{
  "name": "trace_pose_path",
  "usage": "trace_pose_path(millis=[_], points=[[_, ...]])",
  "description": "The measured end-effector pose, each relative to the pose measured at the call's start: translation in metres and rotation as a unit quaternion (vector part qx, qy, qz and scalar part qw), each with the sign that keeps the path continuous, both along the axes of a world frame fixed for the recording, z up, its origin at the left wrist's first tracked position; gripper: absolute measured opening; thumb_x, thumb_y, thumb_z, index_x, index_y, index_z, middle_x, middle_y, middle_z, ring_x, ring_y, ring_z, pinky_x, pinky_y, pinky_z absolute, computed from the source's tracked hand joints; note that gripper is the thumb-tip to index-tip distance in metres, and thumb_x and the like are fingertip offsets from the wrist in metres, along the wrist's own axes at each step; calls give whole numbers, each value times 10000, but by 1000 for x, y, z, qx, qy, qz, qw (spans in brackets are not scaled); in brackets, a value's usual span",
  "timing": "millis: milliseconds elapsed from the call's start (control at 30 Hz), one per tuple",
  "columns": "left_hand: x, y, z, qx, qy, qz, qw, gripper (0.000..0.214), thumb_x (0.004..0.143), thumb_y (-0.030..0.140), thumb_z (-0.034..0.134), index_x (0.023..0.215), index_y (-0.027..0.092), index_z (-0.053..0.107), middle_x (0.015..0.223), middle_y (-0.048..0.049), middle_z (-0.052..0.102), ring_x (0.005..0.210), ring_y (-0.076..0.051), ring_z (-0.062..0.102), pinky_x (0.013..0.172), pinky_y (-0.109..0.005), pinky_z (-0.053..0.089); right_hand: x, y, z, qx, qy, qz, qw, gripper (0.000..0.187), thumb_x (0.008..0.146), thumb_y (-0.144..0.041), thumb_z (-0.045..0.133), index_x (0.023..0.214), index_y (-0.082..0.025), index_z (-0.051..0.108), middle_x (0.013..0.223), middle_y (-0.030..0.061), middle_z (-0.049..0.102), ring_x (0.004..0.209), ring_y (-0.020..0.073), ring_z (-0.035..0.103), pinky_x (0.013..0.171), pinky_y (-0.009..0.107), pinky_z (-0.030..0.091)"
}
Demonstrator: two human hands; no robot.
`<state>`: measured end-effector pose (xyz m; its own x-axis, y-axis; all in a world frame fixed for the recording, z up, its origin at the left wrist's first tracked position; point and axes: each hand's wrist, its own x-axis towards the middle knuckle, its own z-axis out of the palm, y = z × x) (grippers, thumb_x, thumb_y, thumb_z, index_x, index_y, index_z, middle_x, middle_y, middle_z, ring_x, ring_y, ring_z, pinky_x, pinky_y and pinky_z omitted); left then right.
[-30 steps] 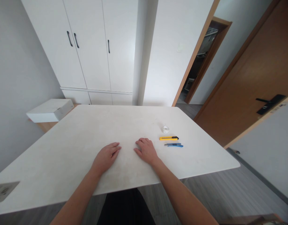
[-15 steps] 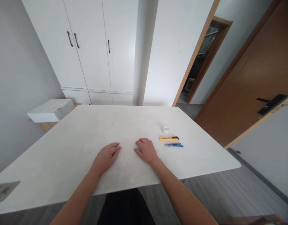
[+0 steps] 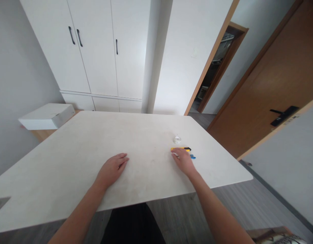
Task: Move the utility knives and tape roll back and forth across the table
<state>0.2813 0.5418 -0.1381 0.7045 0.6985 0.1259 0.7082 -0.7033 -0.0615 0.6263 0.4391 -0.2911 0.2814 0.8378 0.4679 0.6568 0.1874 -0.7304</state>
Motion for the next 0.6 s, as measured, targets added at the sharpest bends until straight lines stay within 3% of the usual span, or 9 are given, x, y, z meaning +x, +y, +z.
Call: trace_pose_path(millis=[100, 200, 300, 433, 600], points=[[0, 1, 0, -1, -3, 2, 1000, 403, 974, 403, 413, 1154, 253, 741, 1316, -28, 653, 1217, -211, 607, 1106, -404, 452, 51, -16, -20, -117, -39, -38, 992, 244, 871, -191, 579, 1083, -217, 698, 1186, 76, 681, 1134, 271, 580, 986, 417, 437], [-1, 1, 0, 1, -3, 4, 1000, 408, 971, 416, 414, 1150, 255, 744, 1312, -29, 656, 1213, -216, 610, 1103, -408, 454, 76, -24, -31, -197, -75, -17, 977, 280, 843, -150, 575, 1077, -240, 701, 1199, 56, 668, 1144, 263, 565, 973, 395, 435], [-1, 1, 1, 2, 0, 3, 1000, 416, 969, 422, 408, 1148, 256, 745, 1311, -29, 657, 1217, -219, 609, 1104, -407, 454, 80, -22, -31, -207, -76, -2, 975, 257, 846, -132, 552, 1028, -239, 697, 1137, 47, 671, 1084, 230, 577, 948, 352, 433], [1, 0, 2, 2, -2, 7, 1000, 418, 963, 431, 410, 1133, 262, 751, 1303, -23, 661, 1210, -218, 616, 1103, -400, 457, 76, -6, -23, -172, -73, -38, 982, 245, 866, -141, 543, 1057, -222, 674, 1130, 57, 659, 1057, 211, 570, 917, 315, 424], [-1, 0, 3, 7, 3, 7, 1000, 434, 961, 443, 403, 1130, 250, 753, 1299, -29, 663, 1204, -223, 620, 1094, -405, 468, 77, 17, -17, -220, -98, -7, 971, 343, 855, -112, 534, 1158, -233, 638, 1218, 59, 645, 1105, 216, 567, 915, 317, 408]])
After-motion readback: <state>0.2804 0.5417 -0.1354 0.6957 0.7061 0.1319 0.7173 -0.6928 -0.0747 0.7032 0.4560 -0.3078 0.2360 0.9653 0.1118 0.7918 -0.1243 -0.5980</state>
